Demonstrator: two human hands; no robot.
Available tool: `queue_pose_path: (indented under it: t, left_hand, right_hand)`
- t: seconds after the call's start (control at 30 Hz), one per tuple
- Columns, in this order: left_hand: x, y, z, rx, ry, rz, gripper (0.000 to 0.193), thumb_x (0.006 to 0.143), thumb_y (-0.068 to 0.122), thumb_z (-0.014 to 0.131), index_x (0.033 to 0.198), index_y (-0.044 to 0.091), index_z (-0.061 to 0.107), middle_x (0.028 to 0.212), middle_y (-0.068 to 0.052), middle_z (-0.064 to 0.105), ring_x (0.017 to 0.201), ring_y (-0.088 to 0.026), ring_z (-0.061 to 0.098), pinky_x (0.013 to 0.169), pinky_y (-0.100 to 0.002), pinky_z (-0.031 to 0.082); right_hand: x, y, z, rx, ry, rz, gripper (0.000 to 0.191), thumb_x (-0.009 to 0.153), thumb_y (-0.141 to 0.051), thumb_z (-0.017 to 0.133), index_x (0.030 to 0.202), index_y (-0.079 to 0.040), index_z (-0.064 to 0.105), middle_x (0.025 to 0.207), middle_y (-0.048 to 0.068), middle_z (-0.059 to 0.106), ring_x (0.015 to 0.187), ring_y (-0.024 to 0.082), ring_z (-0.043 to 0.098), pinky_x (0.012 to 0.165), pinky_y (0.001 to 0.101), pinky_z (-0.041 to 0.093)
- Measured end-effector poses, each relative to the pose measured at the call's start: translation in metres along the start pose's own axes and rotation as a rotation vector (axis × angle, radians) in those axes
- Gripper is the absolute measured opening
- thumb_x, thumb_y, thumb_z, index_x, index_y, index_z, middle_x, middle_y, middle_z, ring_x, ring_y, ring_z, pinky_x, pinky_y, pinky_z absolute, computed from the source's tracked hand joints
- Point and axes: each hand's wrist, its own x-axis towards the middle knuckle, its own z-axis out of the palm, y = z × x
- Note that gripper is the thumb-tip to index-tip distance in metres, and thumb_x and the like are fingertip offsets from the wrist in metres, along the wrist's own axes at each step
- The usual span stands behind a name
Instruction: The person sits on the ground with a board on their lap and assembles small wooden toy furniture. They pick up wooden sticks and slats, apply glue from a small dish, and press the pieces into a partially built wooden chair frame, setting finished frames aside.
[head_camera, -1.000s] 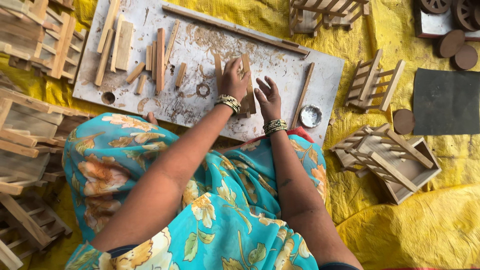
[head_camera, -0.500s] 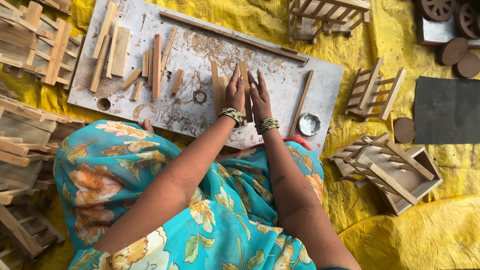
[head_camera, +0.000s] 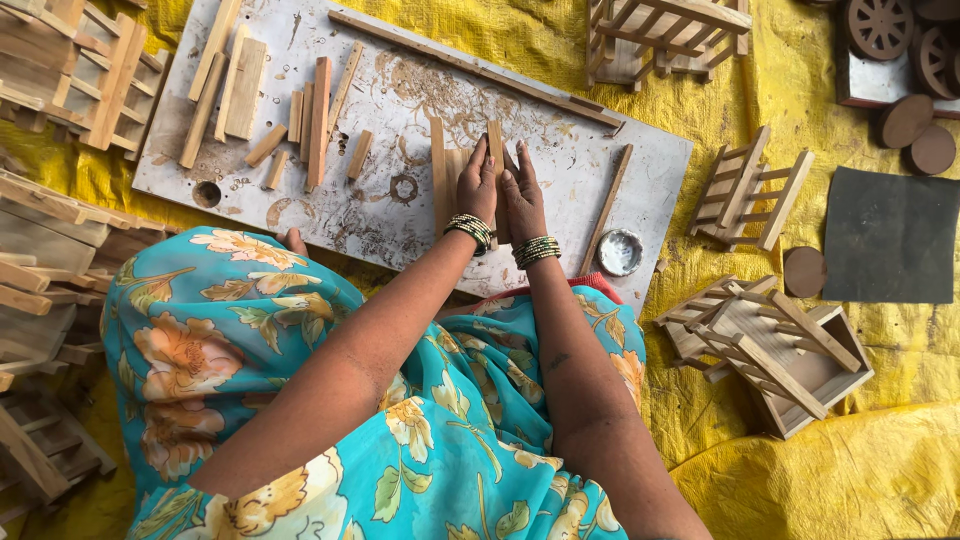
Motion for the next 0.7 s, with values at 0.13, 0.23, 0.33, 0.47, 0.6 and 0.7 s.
queue_pose_path:
  t: [0.13, 0.23, 0.33, 0.47, 0.6, 0.7]
  left_hand:
    - [0.0014, 0.0020, -0.0013, 0.022, -0.005, -0.029, 0.048, 0.106, 0.022, 0.049, 0.152, 0.010, 0.048, 0.144, -0.016, 0.062, 0.129, -0.025, 0.063, 0.106, -0.035, 0.050]
    - [0.0014, 0.0029, -0.0016, 0.015, -0.005, -0.028, 0.046, 0.106, 0.020, 0.051, 0.151, 0.010, 0.050, 0.142, -0.016, 0.064, 0.127, -0.023, 0.065, 0.105, -0.034, 0.051]
    - [0.0018, 0.0032, -0.0013, -0.016, -0.003, -0.024, 0.046, 0.105, 0.019, 0.053, 0.150, 0.010, 0.050, 0.140, -0.015, 0.066, 0.125, -0.022, 0.067, 0.102, -0.033, 0.052]
    - [0.0029, 0.0050, -0.0019, -0.030, 0.003, -0.005, 0.046, 0.104, 0.018, 0.053, 0.149, 0.009, 0.051, 0.139, -0.015, 0.067, 0.123, -0.021, 0.068, 0.101, -0.033, 0.053]
    - [0.0018, 0.0078, -0.0030, 0.024, -0.023, -0.096, 0.047, 0.104, 0.020, 0.051, 0.150, 0.011, 0.050, 0.137, -0.014, 0.067, 0.119, -0.019, 0.069, 0.098, -0.031, 0.055]
    - [0.0021, 0.0075, -0.0023, 0.006, -0.018, -0.058, 0.047, 0.105, 0.020, 0.051, 0.151, 0.009, 0.049, 0.140, -0.014, 0.066, 0.122, -0.019, 0.067, 0.101, -0.032, 0.053]
  right_hand:
    - [0.0007, 0.0000, 0.0007, 0.043, 0.005, 0.006, 0.066, 0.109, -0.006, 0.046, 0.166, -0.010, 0.013, 0.166, 0.016, 0.037, 0.144, 0.020, 0.047, 0.118, 0.0338, 0.041]
    - [0.0004, 0.0004, 0.0011, 0.026, 0.013, 0.001, 0.067, 0.109, -0.006, 0.046, 0.166, -0.010, 0.012, 0.165, 0.016, 0.039, 0.143, 0.020, 0.047, 0.118, 0.0333, 0.041]
    - [-0.0003, 0.0002, 0.0013, 0.018, 0.015, -0.002, 0.067, 0.109, -0.006, 0.046, 0.166, -0.010, 0.011, 0.164, 0.016, 0.040, 0.142, 0.020, 0.048, 0.118, 0.0333, 0.042]
    - [-0.0003, -0.0003, 0.0017, 0.017, 0.016, -0.002, 0.068, 0.109, -0.007, 0.047, 0.166, -0.009, 0.011, 0.164, 0.016, 0.040, 0.142, 0.020, 0.049, 0.118, 0.0339, 0.042]
    - [-0.0004, -0.0009, 0.0016, 0.033, 0.016, -0.002, 0.069, 0.108, -0.007, 0.049, 0.166, -0.010, 0.010, 0.164, 0.017, 0.040, 0.141, 0.021, 0.050, 0.117, 0.0340, 0.043]
    - [-0.0001, -0.0016, 0.0007, 0.062, 0.022, 0.011, 0.071, 0.107, -0.005, 0.050, 0.166, -0.012, 0.009, 0.164, 0.015, 0.039, 0.139, 0.021, 0.051, 0.115, 0.0341, 0.045]
